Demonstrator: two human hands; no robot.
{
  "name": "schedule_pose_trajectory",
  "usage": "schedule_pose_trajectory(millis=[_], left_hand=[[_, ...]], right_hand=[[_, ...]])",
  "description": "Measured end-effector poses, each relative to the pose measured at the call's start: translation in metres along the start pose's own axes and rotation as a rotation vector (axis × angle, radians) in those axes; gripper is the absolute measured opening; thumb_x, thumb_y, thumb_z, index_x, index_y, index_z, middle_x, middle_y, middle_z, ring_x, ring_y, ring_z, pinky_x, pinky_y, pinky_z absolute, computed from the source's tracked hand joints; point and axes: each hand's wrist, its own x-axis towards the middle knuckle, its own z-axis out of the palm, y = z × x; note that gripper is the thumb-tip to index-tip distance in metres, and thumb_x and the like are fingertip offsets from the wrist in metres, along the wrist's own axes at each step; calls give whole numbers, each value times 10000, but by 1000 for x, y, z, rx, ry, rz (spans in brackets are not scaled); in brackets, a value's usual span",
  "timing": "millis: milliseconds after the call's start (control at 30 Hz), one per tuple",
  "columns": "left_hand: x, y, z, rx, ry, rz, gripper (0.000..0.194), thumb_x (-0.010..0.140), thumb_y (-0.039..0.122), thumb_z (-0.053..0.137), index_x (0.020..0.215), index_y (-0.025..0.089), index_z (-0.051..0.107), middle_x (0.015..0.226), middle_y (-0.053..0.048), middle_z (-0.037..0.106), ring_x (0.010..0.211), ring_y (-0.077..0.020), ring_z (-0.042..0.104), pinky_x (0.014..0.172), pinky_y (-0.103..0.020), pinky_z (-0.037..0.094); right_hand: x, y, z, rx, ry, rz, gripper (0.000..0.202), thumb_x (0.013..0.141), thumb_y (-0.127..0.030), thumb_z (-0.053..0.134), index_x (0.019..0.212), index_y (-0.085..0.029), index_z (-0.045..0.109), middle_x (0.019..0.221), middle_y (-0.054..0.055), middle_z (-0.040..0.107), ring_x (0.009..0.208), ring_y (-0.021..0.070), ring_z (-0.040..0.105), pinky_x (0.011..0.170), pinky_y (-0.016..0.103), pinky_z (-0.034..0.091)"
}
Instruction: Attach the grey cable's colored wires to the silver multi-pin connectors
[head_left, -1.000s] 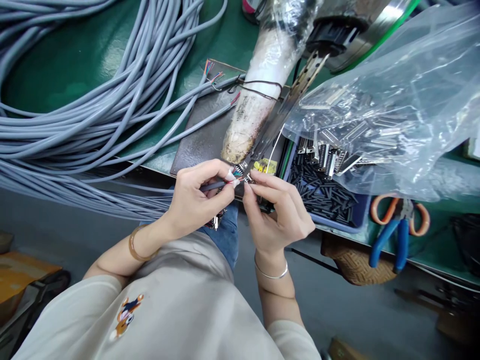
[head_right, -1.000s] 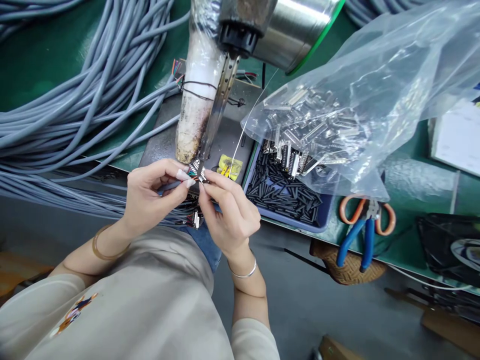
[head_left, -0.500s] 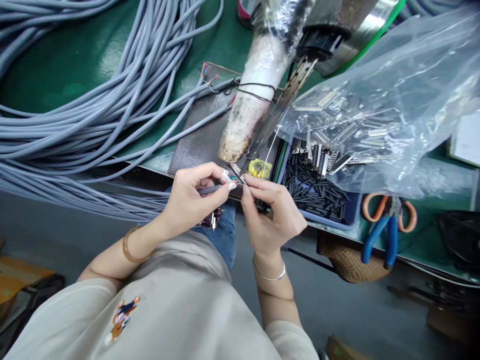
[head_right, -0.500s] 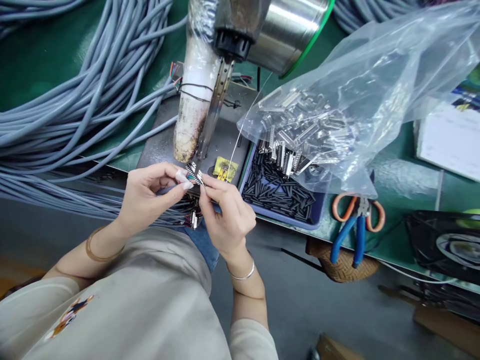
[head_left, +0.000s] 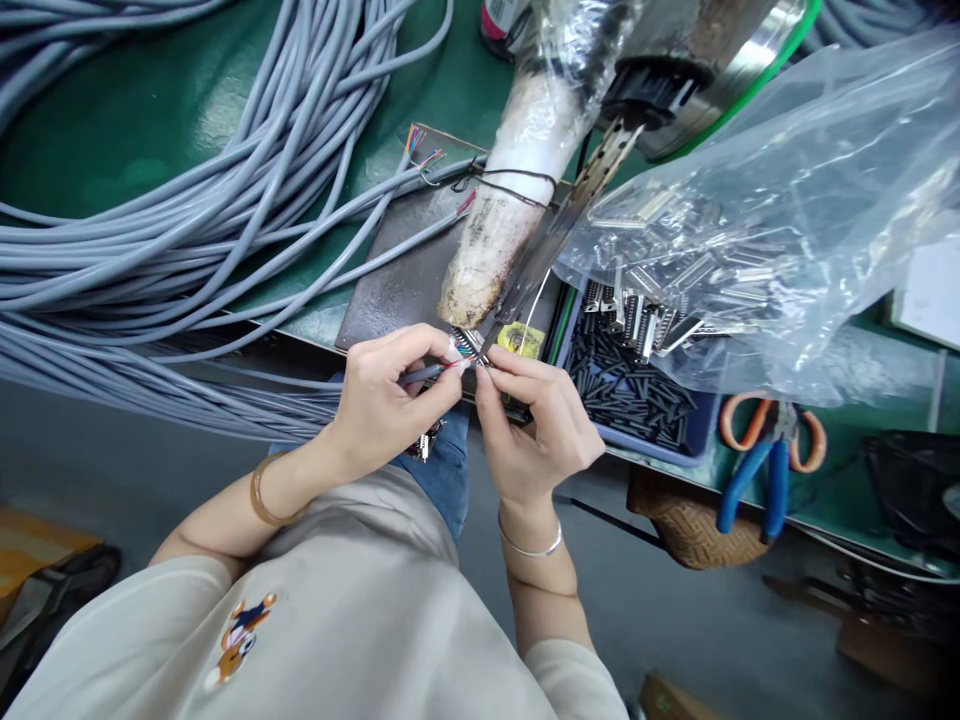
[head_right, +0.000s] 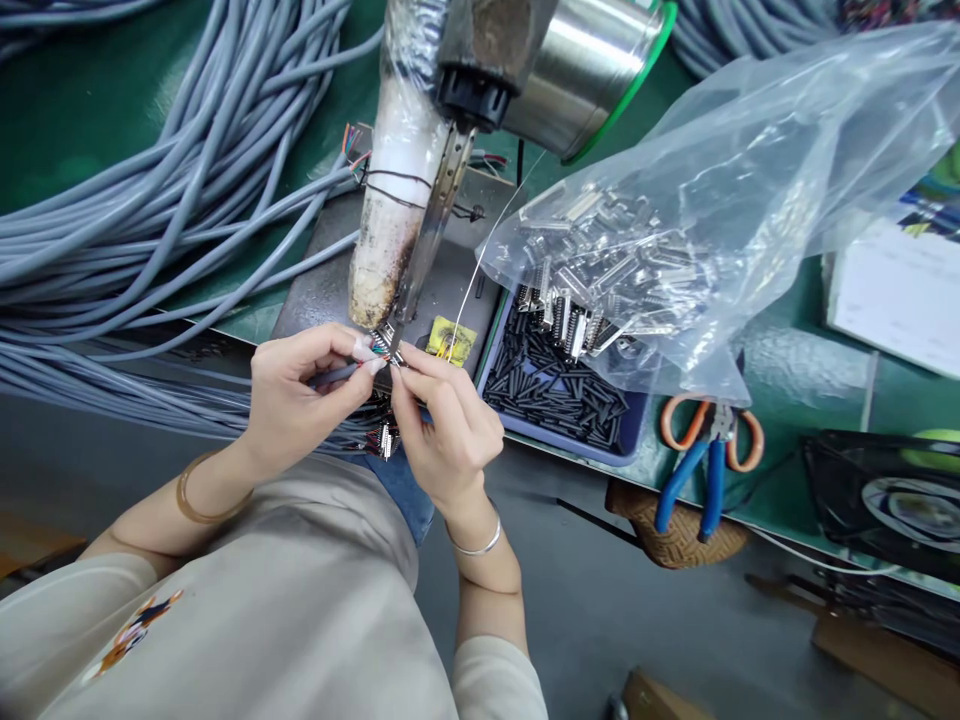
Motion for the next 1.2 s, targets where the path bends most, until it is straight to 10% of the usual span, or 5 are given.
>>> schedule_pose_trajectory(millis=[300,600,867,1200], left_hand=[[3,3,-2,-9,2,75,85,836,79,683,817,155,649,768,6,695,551,-43,500,495,-165,382],[-2,7,-4,-142,-121,-252,81,786,118,696,743,149,635,656,15,627,489,-36,397,456,-189,305],[9,21,-25,-684,-593,-737,298,766,320,846,771,149,603,623,18,660,381,-19,409,362,-164,304],[-13,23,-31,-636,-420,-395,85,870,235,752,879,155,723,843,-70,732,669,-115,668,585,-208,579]], right_hand=[[4,-3,-2,-39,8,-36,221,835,-91,799,980,-227,704,1057,21,810,927,159,787,837,285,660],[-13,1,-11,-86,-21,-108,194,863,-109,768,964,-214,639,1026,43,824,875,144,798,770,234,650],[-31,12,-14,124,-63,-108,121,947,-200,662,963,-245,550,1074,58,809,862,168,795,640,256,623],[-12,-9,-20,370,-83,457,179,955,-310,667,847,-229,549,666,-89,510,458,52,448,412,188,371]])
